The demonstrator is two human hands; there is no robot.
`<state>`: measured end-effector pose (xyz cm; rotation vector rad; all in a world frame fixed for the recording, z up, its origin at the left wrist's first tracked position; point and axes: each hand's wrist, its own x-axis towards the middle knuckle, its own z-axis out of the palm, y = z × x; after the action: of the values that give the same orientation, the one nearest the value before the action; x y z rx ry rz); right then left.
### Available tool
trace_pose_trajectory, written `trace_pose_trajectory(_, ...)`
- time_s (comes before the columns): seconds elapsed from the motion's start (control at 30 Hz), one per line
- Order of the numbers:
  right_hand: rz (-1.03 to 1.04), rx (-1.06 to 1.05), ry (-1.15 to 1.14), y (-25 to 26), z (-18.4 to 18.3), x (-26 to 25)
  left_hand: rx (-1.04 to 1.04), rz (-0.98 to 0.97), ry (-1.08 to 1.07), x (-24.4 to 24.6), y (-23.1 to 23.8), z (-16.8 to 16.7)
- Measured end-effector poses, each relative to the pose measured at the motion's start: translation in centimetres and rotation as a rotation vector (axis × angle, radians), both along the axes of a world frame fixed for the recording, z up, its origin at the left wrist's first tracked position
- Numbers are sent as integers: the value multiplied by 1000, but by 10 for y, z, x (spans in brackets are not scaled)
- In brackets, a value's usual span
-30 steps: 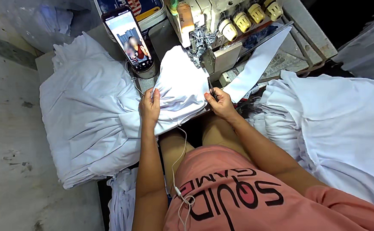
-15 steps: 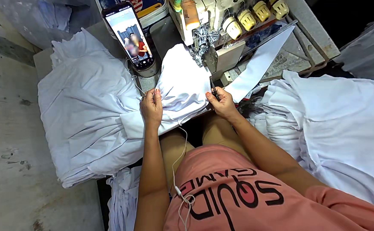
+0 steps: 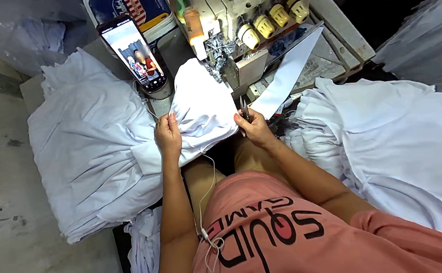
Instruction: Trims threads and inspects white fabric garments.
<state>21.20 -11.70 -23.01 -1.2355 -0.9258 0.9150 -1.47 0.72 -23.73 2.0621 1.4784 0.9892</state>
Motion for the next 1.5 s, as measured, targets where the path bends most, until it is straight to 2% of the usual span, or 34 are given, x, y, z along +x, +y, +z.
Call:
trace_pose_trajectory(0.17, -24, -15, -41, 1, -2, -2, -50, -25, 48, -4, -5, 4)
trace_pose_trajectory(0.27, -61, -10, -137, -10, 10, 4, -85, -56, -61, -9, -4, 9)
trace_pose_trajectory(0.4, -334, 45, -289, -37, 9, 31, 132, -25, -185, 1, -32, 30)
trace_pose_trajectory(0.5, -557, -46, -233, -51, -10, 49, 170, -229, -270, 25, -67, 48)
trace_pose_trajectory(0.63, -597, -173, -57, -53, -22, 43, 51, -590, -292, 56, -90, 47)
trace_pose_trajectory(0.8, -692, -274, -163, -61, -38, 39, -91, -776, -258, 65, -95, 37)
trace_pose_trajectory(0.97, -585, -255, -324, -63, -53, 41, -261, -908, -61, 60, -91, 32)
trace_pose_trajectory(1.2, -476, -238, -216, -67, -54, 39, -495, -971, 45, 48, -92, 30)
trace_pose_trajectory(1.33, -389, -279, -230, -83, -33, 22, -654, -902, -18, 45, -90, 29)
trace_pose_trajectory(1.5, -348, -194, -209, -99, -5, 2, -724, -847, -219, 72, -92, 19)
